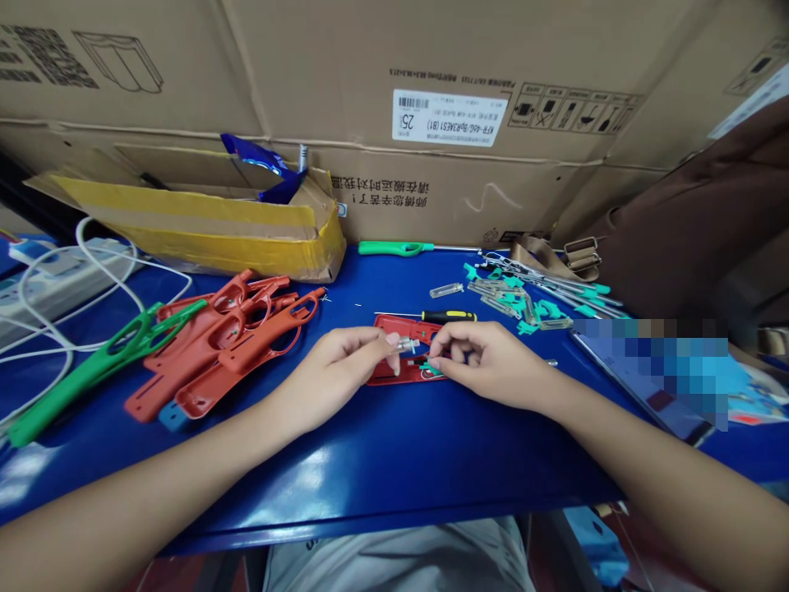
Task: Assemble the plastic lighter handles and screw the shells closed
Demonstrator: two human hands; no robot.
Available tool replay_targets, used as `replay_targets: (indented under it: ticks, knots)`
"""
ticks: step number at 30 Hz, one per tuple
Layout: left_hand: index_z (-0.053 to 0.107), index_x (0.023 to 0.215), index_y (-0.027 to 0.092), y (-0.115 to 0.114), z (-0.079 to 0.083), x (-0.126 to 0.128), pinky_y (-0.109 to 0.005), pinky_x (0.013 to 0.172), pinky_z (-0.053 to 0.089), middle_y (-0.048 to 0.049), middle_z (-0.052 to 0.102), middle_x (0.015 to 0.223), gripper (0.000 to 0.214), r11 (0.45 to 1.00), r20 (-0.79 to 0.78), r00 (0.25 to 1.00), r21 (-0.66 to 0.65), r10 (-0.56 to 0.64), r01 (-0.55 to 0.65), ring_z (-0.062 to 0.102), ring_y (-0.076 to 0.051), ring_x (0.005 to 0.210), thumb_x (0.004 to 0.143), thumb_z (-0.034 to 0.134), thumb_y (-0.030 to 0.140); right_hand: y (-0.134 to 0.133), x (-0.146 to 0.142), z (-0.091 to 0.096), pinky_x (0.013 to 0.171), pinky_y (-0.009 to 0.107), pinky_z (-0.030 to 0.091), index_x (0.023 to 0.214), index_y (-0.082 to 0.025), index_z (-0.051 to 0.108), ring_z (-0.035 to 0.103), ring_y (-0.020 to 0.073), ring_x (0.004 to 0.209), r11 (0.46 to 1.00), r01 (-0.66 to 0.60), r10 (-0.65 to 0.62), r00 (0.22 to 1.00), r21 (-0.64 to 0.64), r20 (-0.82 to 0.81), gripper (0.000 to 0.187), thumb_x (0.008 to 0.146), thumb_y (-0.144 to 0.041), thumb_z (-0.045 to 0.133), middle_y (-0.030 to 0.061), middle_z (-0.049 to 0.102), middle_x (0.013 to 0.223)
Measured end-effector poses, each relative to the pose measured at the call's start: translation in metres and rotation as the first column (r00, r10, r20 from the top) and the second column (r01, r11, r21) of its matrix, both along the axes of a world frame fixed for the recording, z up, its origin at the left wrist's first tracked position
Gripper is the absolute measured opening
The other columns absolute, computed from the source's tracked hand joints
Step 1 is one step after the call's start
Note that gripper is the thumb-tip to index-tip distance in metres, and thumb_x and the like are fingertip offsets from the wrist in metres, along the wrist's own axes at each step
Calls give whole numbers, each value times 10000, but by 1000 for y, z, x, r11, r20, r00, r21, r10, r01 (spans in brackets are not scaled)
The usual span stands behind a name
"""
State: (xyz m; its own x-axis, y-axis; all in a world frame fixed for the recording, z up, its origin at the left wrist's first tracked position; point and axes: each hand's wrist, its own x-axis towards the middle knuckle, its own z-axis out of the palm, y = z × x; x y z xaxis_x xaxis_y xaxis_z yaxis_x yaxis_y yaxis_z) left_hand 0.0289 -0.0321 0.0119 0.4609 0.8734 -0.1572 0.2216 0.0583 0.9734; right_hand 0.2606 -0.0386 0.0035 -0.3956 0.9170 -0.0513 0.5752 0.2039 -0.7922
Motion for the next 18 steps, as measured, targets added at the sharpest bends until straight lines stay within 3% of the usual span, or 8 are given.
replay_targets:
  ticks: [6, 14, 18]
  knots:
    - [583, 695, 164, -1, -3, 0, -213, 402, 129, 93, 283, 498, 409, 977, 37, 996, -192, -81, 87, 186, -62, 437, 862, 637, 533, -2, 1, 1, 437, 205, 456, 904, -199, 603, 558, 104, 467, 974, 21, -53, 989, -224, -135, 123, 908, -314, 646, -54, 581, 566]
    - [692, 800, 126, 2, -3, 0, -184, 389, 69, 102, 228, 499, 335, 897, 154, 988, -437, -1, 69, 128, -44, 429, 856, 687, 455, -4, 0, 3, 423, 182, 412, 887, -183, 638, 510, 65, 436, 980, -9, -23, 987, -198, -159, 120, 904, -298, 670, -57, 578, 578]
    - [745, 843, 105, 1, -1, -1, -187, 382, 46, 105, 195, 496, 368, 871, 144, 989, -483, -24, 92, 104, -44, 423, 880, 663, 461, -4, -2, 7, 417, 192, 380, 867, -179, 648, 478, 57, 415, 985, -16, -11, 988, -171, -156, 110, 904, -282, 668, -63, 555, 561]
